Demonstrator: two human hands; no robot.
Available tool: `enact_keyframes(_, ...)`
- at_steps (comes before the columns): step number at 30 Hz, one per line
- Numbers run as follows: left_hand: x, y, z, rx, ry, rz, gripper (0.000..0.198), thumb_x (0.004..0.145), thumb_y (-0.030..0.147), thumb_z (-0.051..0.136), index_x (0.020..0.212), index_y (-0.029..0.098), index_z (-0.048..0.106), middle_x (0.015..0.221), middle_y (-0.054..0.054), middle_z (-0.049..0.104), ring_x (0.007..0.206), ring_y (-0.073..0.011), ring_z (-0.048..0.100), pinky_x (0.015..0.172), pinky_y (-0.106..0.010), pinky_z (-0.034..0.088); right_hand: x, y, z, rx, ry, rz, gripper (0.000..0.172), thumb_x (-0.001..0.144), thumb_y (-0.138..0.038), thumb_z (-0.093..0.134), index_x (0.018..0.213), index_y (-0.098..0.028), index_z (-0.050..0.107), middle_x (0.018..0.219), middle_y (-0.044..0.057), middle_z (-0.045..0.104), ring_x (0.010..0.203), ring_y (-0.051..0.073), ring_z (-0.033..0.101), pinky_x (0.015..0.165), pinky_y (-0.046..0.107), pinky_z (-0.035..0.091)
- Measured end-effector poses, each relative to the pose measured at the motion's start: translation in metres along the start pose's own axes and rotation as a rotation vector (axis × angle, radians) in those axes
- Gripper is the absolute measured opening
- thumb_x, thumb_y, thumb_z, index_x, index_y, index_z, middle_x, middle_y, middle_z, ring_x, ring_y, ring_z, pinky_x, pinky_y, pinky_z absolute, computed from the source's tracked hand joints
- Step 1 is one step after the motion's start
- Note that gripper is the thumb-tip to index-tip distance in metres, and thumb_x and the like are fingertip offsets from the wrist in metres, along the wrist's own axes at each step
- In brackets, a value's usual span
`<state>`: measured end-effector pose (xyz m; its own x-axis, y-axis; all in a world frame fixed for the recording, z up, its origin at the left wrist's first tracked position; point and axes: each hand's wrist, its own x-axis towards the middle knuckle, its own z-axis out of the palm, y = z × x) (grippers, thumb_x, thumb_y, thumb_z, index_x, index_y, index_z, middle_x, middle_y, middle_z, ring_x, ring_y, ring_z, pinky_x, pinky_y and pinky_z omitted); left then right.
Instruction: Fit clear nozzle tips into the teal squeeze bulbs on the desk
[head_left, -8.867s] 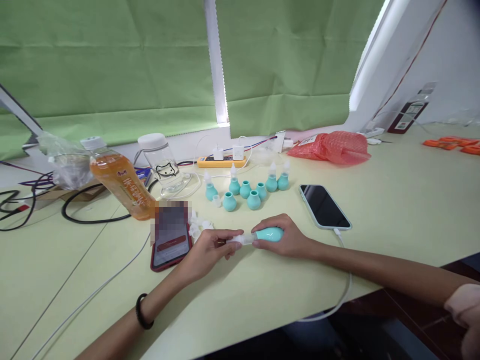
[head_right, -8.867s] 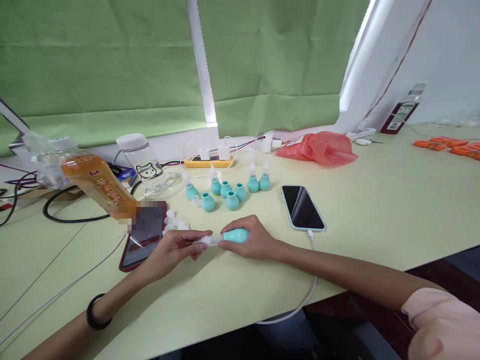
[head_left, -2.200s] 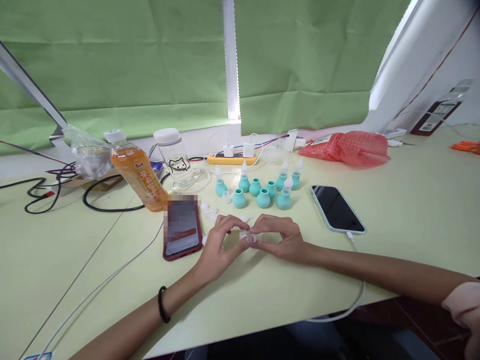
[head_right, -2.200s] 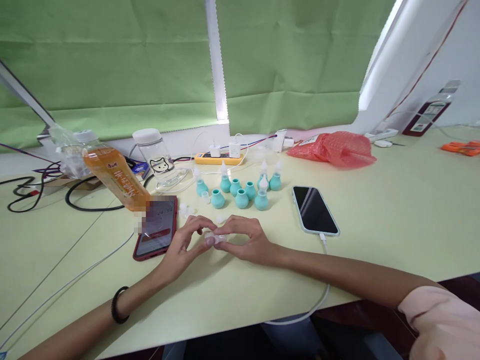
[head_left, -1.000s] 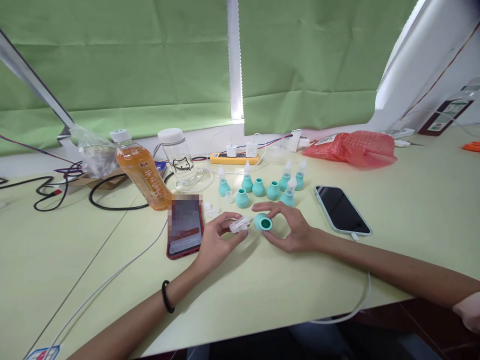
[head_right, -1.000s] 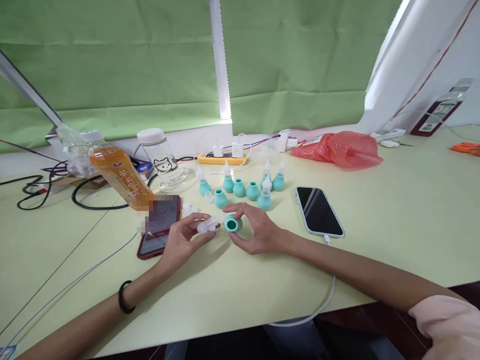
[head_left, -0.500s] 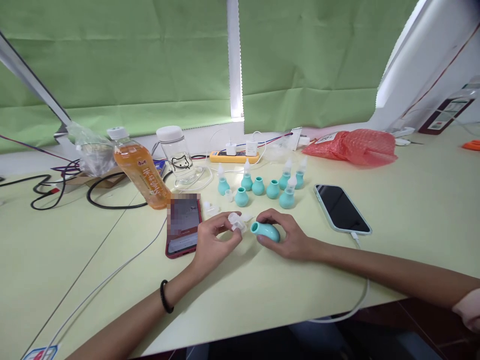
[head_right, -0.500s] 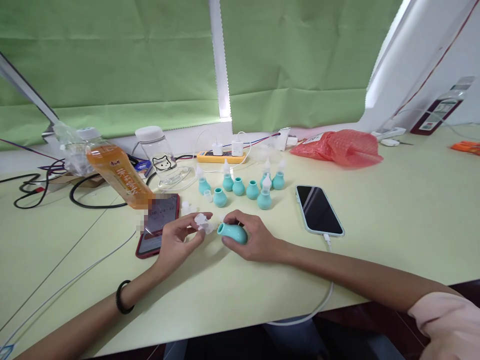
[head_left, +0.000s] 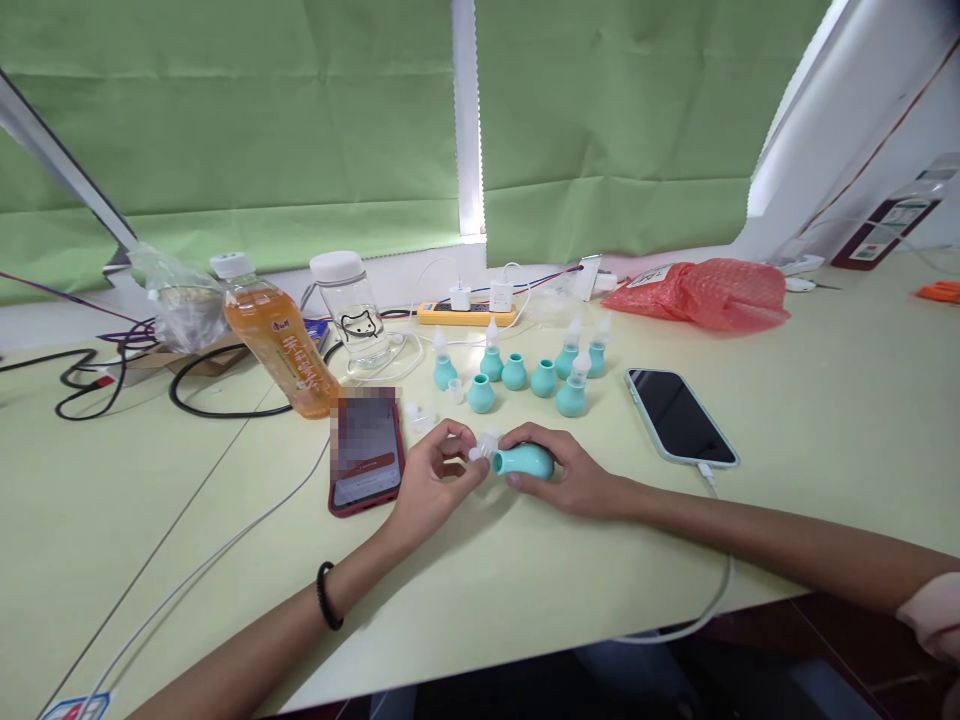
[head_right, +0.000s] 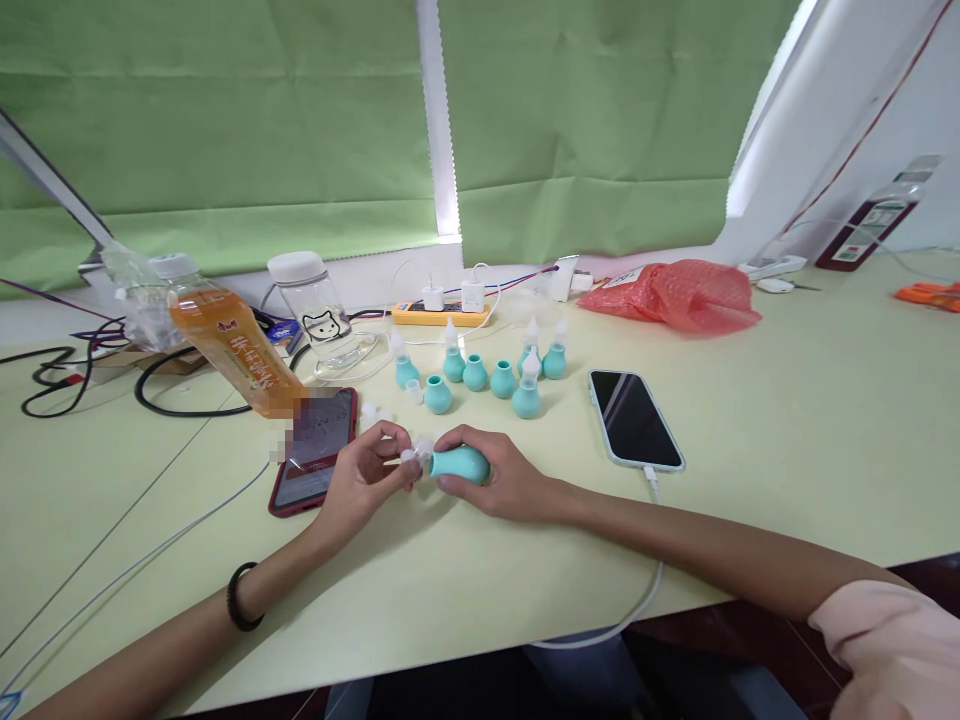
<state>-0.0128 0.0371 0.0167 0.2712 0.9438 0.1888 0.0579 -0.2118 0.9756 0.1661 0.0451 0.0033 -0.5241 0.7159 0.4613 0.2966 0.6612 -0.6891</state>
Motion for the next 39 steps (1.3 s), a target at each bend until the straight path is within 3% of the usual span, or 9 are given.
enact_keyframes(3,0.002,0.0,-0.002,-0.07,0.017,-0.05,0.014,0.068,0.023,0.056,0.078,0.014,0.051,0.062,0.001,0.05,0.056,-0.0087,0.047,0.051,-0.021,0.041,0.0,0.001,-0.001,0.002,0.088,0.033,0.022,0.071,-0.026,0.054,0.091,-0.018,0.048,0.084,0.002,0.054,0.076,0.013,0.052,0.069,0.025,0.042)
enact_keyframes(6,0.003,-0.001,-0.003,-0.183,-0.052,-0.117,0.016,0.071,0.026,0.053,0.08,0.012,0.057,0.062,-0.001,0.052,0.055,-0.0095,0.047,0.051,-0.023,0.042,0.001,0.002,-0.001,-0.002,0.16,0.055,0.021,0.07,-0.026,0.055,0.087,-0.018,0.048,0.081,0.002,0.054,0.074,0.013,0.052,0.065,0.025,0.042)
enact_keyframes(12,0.005,-0.003,-0.003,-0.224,-0.148,-0.178,0.022,0.067,0.029,0.059,0.08,0.011,0.06,0.06,-0.001,0.054,0.053,-0.0095,0.05,0.054,-0.026,0.046,0.001,0.003,0.0,-0.051,0.117,-0.028,0.021,0.067,-0.026,0.058,0.083,-0.018,0.049,0.075,0.001,0.054,0.068,0.012,0.051,0.063,0.024,0.041)
enact_keyframes(24,0.004,-0.007,-0.001,-0.322,-0.06,-0.253,0.027,0.06,0.025,0.066,0.081,0.01,0.058,0.066,-0.003,0.062,0.06,-0.0126,0.058,0.064,-0.032,0.052,-0.005,0.01,0.006,-0.362,0.139,-0.155,0.023,0.072,-0.03,0.053,0.09,-0.02,0.044,0.077,0.003,0.057,0.065,0.014,0.055,0.057,0.024,0.04)
enact_keyframes(29,0.003,-0.003,-0.001,-0.309,-0.123,-0.227,0.025,0.059,0.023,0.067,0.079,0.012,0.056,0.072,-0.002,0.062,0.068,-0.0135,0.059,0.069,-0.033,0.051,-0.009,0.012,0.009,-0.435,0.175,-0.201,0.022,0.073,-0.029,0.05,0.091,-0.019,0.042,0.078,0.004,0.057,0.067,0.015,0.056,0.054,0.024,0.039)
enact_keyframes(34,0.005,-0.007,-0.002,-0.239,-0.181,-0.127,0.018,0.061,0.022,0.065,0.073,0.011,0.055,0.078,-0.003,0.059,0.072,-0.0129,0.056,0.07,-0.032,0.049,-0.006,0.005,0.009,-0.24,0.163,-0.047,0.022,0.069,-0.028,0.055,0.085,-0.02,0.043,0.074,0.001,0.055,0.062,0.012,0.052,0.056,0.023,0.04)
enact_keyframes(39,0.004,-0.012,-0.002,-0.007,-0.168,0.006,0.015,0.064,0.022,0.063,0.073,0.012,0.056,0.072,-0.003,0.057,0.069,-0.0114,0.052,0.063,-0.023,0.045,0.0,-0.002,0.005,0.075,0.022,0.181,0.024,0.063,-0.027,0.061,0.077,-0.018,0.044,0.071,-0.001,0.05,0.064,0.01,0.048,0.055,0.021,0.039)
